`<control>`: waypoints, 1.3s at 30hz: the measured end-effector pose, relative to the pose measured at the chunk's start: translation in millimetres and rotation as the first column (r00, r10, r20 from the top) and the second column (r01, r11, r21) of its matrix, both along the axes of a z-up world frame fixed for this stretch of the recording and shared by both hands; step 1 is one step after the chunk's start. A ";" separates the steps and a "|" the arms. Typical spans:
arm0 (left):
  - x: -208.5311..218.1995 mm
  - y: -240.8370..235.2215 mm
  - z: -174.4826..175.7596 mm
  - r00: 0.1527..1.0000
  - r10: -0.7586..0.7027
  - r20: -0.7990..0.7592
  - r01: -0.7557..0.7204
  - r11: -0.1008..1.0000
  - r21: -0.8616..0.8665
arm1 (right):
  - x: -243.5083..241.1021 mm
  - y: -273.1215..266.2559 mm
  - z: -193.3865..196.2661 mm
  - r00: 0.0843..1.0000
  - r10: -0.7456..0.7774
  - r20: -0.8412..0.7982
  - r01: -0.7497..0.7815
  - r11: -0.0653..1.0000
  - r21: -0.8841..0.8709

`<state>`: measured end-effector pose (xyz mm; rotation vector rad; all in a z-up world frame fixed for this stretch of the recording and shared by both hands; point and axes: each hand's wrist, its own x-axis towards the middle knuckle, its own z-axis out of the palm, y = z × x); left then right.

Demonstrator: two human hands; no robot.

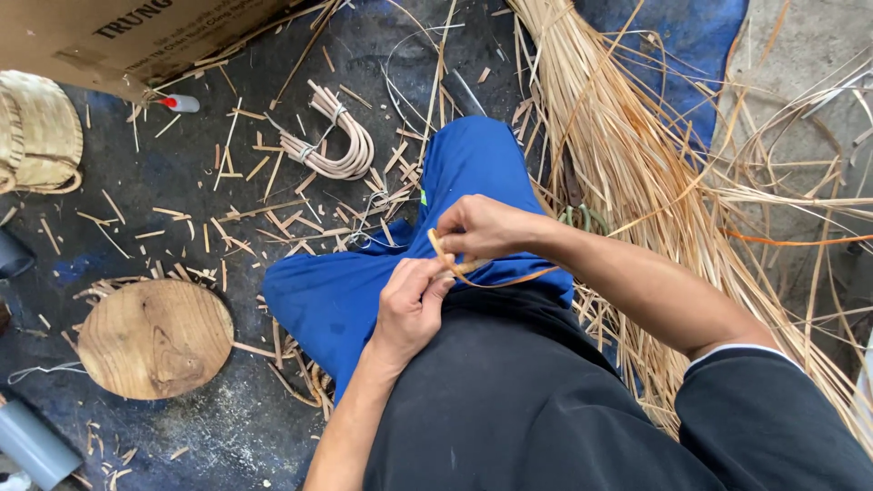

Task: The person sits on the floor and weaves thin rattan strips around a curved rattan frame, wrapping and binding the strips by hand to form a handle. They periodically pull new strips from a pile beside them and continue wrapping the frame.

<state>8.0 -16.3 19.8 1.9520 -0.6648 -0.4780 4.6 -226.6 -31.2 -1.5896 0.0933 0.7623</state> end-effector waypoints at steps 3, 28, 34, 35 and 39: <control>0.6 0.6 -3.8 0.983 -0.097 0.153 0.104 0.994 -0.036 | -0.3 2.7 -16.4 1.000 0.026 -0.011 -0.027 0.998 -0.048; 9.8 25.6 -66.3 0.698 0.075 -0.713 -0.296 0.936 -0.191 | -69.8 -31.6 8.7 0.878 0.473 0.068 -0.191 0.478 -0.857; 17.5 14.1 -61.0 0.630 0.000 -0.777 -0.284 0.931 -0.230 | -50.5 10.7 54.2 0.306 0.377 0.874 0.424 0.768 -0.480; 18.2 12.5 -58.3 0.619 -0.020 -0.785 -0.276 0.930 -0.242 | -45.9 12.8 59.2 0.168 0.407 0.898 0.453 0.777 -0.437; 13.5 15.8 -58.3 0.646 -0.040 -0.762 -0.228 0.943 -0.242 | -39.4 3.8 47.3 0.116 0.393 0.912 0.357 0.841 -0.407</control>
